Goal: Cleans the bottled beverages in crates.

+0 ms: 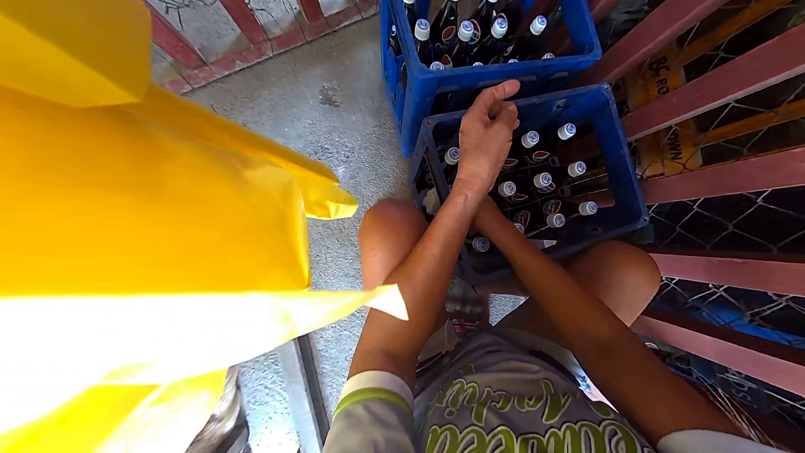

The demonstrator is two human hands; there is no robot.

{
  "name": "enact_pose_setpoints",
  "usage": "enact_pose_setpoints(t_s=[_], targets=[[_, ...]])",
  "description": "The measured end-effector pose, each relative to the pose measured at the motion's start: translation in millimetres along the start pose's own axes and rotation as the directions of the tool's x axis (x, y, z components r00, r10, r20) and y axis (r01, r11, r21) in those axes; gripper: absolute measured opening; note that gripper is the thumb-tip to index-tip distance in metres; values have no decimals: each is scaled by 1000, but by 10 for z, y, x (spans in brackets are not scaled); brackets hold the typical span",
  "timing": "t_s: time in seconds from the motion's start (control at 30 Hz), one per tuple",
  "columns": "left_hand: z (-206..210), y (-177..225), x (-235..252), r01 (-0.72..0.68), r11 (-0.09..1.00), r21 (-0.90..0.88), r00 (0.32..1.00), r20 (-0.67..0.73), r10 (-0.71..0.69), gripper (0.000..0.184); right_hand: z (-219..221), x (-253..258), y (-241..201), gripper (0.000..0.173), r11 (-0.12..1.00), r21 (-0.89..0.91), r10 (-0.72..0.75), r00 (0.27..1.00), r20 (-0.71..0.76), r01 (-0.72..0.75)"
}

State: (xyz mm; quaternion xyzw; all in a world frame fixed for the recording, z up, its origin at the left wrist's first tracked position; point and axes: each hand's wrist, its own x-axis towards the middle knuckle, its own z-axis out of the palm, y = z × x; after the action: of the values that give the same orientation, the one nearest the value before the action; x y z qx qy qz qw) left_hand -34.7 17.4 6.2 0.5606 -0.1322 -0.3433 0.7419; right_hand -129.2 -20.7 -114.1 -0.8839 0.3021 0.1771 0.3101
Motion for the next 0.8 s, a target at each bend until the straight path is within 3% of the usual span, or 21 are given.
enact_pose_setpoints(t_s=[0.2, 0.37, 0.5, 0.8], targets=[[-10, -40, 58, -8, 1000, 27, 1000, 13, 8, 33, -127, -71, 2, 47, 985, -173, -11, 1000, -11, 9], [-151, 211, -236, 38, 983, 179, 993, 106, -57, 35, -244, -327, -55, 38, 991, -118, -79, 989, -127, 65], [-57, 16, 43, -15, 999, 39, 999, 31, 13, 33, -659, -624, -136, 40, 987, -143, -109, 970, -220, 78], [-16, -27, 30, -13, 992, 128, 994, 111, -2, 33, -1362, -1321, -143, 43, 987, -115, -152, 896, -418, 114]])
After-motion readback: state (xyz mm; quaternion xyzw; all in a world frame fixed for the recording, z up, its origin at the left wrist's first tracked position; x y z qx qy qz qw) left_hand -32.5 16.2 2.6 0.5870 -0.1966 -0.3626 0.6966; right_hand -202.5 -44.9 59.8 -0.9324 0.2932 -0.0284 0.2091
